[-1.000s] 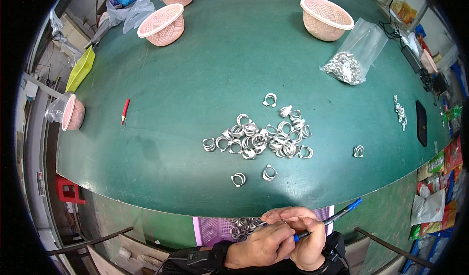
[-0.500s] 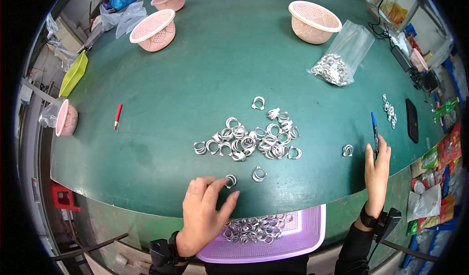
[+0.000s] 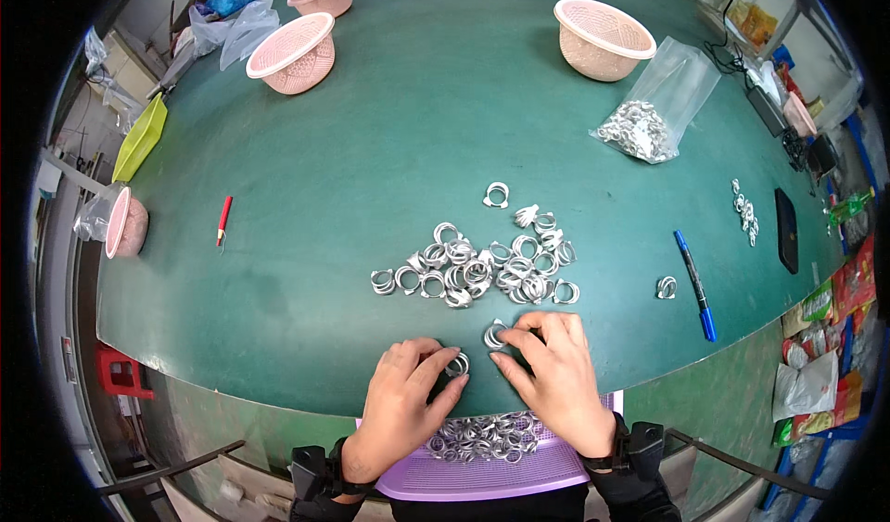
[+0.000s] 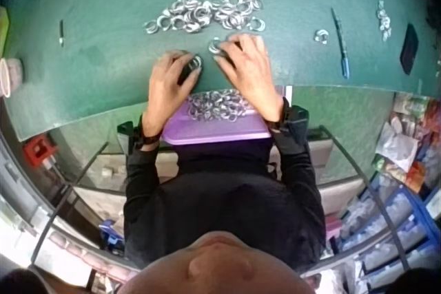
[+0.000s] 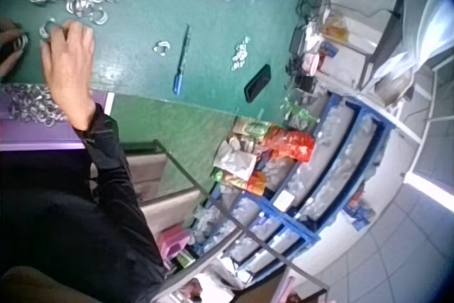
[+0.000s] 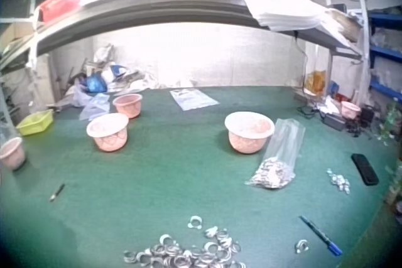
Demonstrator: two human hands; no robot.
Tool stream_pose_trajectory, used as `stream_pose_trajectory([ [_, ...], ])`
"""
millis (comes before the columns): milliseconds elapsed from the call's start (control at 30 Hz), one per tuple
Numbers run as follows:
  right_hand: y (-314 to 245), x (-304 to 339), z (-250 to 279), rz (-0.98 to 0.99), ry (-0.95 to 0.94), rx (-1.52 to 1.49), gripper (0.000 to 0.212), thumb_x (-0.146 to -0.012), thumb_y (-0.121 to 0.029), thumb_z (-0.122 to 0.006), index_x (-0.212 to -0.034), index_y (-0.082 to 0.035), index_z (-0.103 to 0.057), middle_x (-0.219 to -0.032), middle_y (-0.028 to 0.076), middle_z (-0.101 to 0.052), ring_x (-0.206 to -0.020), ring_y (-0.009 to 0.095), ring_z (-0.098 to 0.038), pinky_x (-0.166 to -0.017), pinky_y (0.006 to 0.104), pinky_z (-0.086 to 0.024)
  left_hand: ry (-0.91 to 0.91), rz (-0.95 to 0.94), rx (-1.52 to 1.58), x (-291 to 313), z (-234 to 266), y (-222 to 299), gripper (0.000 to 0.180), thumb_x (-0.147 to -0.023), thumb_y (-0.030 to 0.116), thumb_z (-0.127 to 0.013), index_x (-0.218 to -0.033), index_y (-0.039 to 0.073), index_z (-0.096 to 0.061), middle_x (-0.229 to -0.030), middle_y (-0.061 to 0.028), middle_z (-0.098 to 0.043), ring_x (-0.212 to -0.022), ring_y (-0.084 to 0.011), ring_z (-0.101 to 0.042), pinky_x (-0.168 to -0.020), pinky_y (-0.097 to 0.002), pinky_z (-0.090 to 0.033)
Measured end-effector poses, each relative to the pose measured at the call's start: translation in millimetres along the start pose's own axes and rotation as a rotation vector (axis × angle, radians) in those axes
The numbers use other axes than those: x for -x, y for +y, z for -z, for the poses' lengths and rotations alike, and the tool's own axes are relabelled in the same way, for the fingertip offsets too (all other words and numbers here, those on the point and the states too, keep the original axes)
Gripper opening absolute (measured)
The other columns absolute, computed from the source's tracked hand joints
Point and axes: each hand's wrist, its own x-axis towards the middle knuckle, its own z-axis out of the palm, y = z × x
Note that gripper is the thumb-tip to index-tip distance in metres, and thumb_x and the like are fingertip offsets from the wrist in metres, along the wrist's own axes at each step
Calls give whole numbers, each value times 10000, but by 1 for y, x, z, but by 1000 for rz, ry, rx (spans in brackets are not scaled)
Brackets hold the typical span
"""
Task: Sorting and marking small metal eyelets on a green workbench.
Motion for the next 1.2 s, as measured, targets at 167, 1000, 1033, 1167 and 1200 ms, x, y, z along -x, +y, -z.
stream_pose_trajectory([
  [167, -1, 6, 2, 77, 19, -73, 148, -672, -67, -673, -798, -41, -600, -991, 85, -532, -868, 275, -495, -728, 347, -418, -53, -9, 19, 0, 7, 0, 279, -674, 95, -667, -932, 30, -582, -863, -82, -513, -715, -238, -494, -627, -328, -412],
  [1000, -21, 36, 8, -323, 39, -1277, 377, -675, 50, -681, -1033, 11, -569, -1022, 116, -513, -936, 198, -547, -774, 294, -477, -42, 213, 1486, 11, -9, 25, 340, -739, -116, -578, -1068, -74, -506, -1106, -142, -450, -981, -213, -529, -828, -310, -484],
  [1033, -21, 36, 9, -323, 40, -1278, 377, -675, 50, -681, -1033, 11, -569, -1022, 116, -513, -936, 198, -547, -774, 294, -477, -39, 185, 1467, 12, -9, 24, 334, -737, -117, -579, -1061, -73, -511, -1105, -145, -449, -984, -213, -526, -827, -309, -486],
  [1167, -15, 36, 14, -168, -52, -924, 350, -687, 55, -667, -1021, 20, -570, -1068, 143, -503, -958, 213, -546, -840, 298, -463, -56, 85, 1253, 14, -10, 16, 354, -717, -123, -597, -1057, -72, -510, -1114, -153, -441, -994, -218, -522, -838, -314, -485],
  [1200, -14, 36, 15, -101, -54, -876, 351, -693, 54, -662, -1029, 20, -565, -1080, 153, -499, -960, 220, -547, -858, 300, -456, -34, 91, 1273, 13, -11, 18, 397, -703, -131, -605, -1077, -58, -494, -1116, -153, -438, -1007, -225, -516, -845, -322, -482],
])
